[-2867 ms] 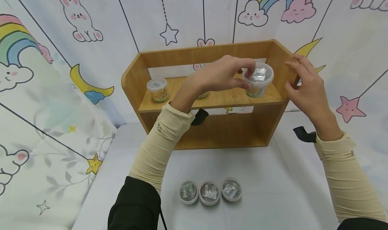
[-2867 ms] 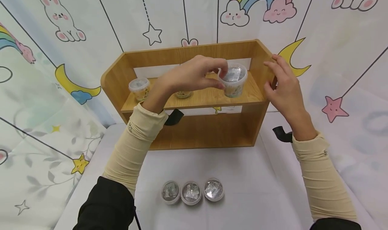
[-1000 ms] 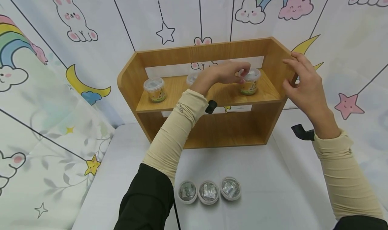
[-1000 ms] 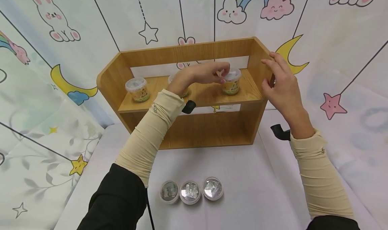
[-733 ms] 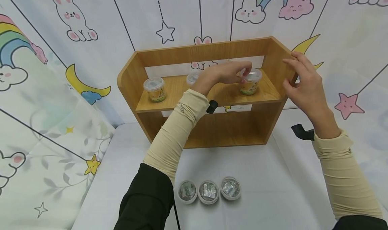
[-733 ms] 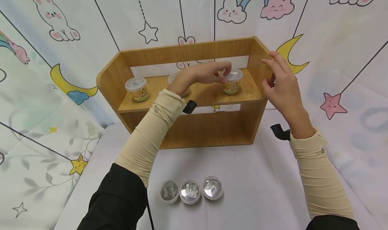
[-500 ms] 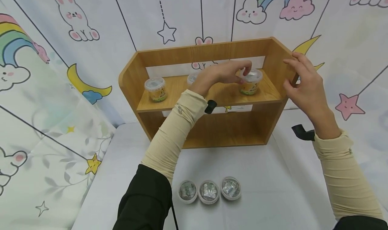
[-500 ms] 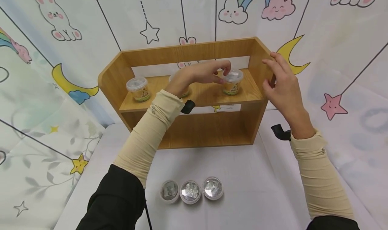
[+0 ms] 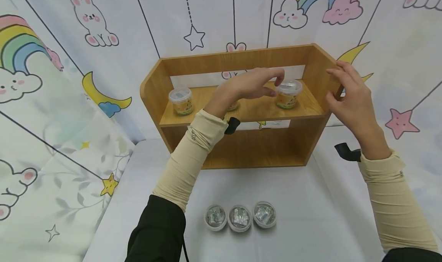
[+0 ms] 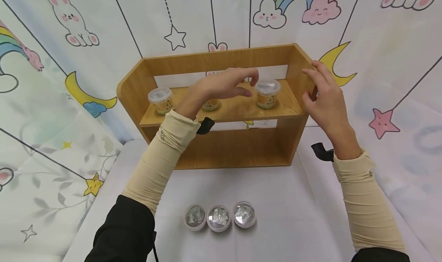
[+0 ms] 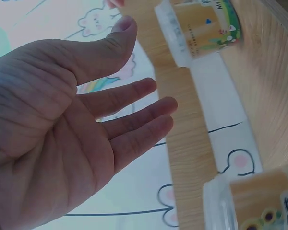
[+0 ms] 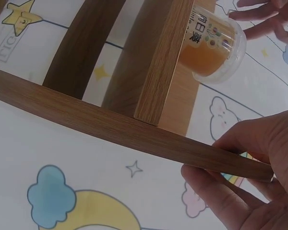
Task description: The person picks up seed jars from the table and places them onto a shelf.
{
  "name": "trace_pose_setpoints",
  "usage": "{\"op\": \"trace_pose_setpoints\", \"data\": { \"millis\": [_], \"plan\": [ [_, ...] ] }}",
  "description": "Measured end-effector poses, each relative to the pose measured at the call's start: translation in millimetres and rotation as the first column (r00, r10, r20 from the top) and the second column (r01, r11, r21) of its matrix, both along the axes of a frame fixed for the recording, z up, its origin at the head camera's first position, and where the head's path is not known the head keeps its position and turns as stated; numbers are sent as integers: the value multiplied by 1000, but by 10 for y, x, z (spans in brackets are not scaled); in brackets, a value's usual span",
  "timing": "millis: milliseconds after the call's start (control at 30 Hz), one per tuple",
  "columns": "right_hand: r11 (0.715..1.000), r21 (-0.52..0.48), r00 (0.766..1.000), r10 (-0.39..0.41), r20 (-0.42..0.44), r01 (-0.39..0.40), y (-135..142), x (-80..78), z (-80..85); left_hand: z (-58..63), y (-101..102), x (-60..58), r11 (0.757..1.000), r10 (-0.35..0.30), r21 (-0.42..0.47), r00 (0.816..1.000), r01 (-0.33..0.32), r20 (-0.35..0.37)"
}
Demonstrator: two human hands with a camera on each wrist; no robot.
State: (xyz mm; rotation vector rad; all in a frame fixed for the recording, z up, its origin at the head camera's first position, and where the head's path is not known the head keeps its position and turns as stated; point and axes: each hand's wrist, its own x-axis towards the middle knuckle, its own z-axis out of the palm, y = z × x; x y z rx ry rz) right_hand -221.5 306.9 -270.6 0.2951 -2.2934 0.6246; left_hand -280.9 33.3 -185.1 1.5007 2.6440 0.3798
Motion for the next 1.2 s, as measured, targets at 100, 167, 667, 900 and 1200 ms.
{"op": "trace_pose_setpoints", "data": {
  "millis": [100, 167, 667, 900, 1200],
  "plan": [
    [1000, -3, 1000, -2, -1, 2, -1, 4, 6, 16, -61, 89, 1000, -7, 7, 999, 8, -33],
    [1000, -5, 1000, -2, 0, 2, -4, 5, 8, 18, -103, 142, 1000, -9, 13, 999, 10, -47],
    [1000, -6, 1000, -7, 9, 7, -8, -12, -2, -31, -466, 475, 990, -41, 131, 992, 56, -118],
    [1000, 3, 1000, -12, 8, 12, -8, -17, -1, -70, -716, 576, 982, -17, 187, 991, 42, -133],
    [999, 27, 1000, -20, -3, 20, 5, -4, 0, -100, -1042, 578, 972, 55, 232, 993, -29, -105]
  ]
}}
